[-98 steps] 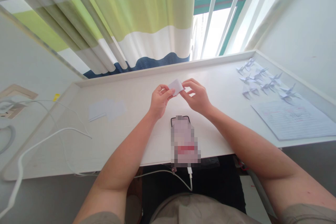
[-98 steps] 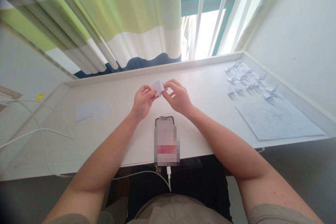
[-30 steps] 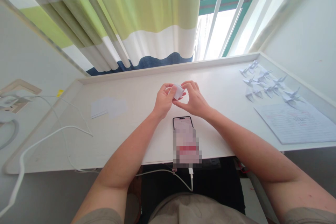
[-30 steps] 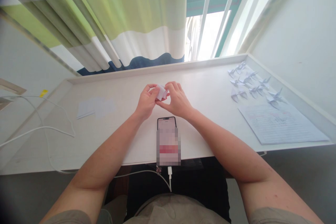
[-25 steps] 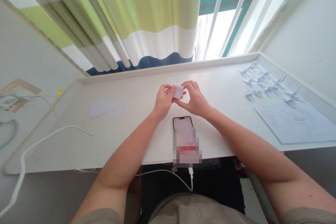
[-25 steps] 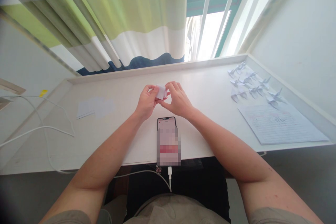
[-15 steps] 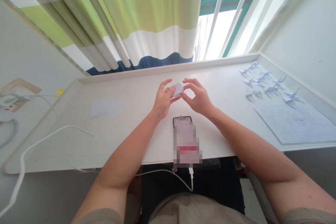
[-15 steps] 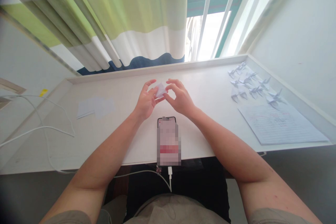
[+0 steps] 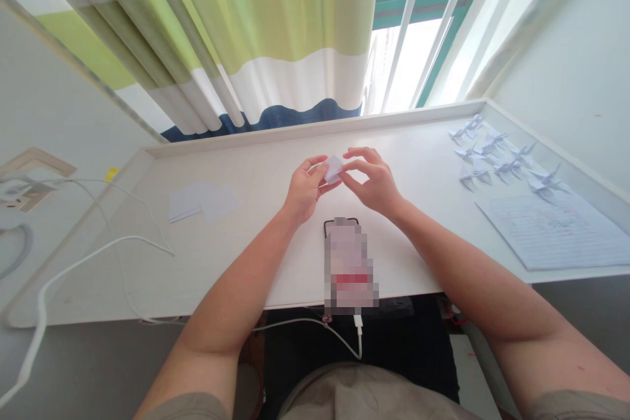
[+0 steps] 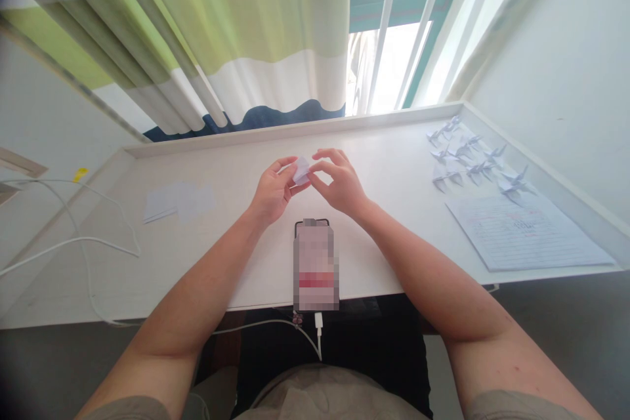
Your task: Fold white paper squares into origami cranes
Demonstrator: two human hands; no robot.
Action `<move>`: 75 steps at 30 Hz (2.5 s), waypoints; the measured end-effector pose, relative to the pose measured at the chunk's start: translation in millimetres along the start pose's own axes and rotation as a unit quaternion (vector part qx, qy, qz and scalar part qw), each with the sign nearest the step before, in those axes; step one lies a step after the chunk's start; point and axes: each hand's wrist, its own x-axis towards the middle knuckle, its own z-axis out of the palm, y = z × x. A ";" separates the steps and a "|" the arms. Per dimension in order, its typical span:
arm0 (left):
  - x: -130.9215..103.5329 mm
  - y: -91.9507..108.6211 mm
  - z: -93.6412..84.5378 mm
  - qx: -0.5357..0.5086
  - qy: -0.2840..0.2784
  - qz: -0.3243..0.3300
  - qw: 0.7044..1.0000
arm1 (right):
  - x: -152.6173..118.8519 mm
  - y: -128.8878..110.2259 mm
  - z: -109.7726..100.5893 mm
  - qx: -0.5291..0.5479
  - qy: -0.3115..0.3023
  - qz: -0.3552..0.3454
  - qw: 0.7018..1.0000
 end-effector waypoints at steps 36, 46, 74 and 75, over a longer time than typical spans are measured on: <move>-4.7 -5.7 -0.4 0.253 -0.085 0.143 0.953 | 8.7 -10.1 -5.6 0.282 -0.076 0.235 0.927; -8.6 -6.1 -0.5 0.241 -0.111 0.073 0.961 | 7.6 -5.0 -1.5 0.283 -0.022 0.239 0.929; -10.6 -0.7 -4.0 0.352 -0.168 0.094 0.916 | 9.7 -22.0 -11.4 0.385 -0.128 0.241 0.882; -11.2 -0.7 -3.7 0.354 -0.164 0.095 0.916 | 9.9 -22.8 -11.6 0.384 -0.129 0.242 0.881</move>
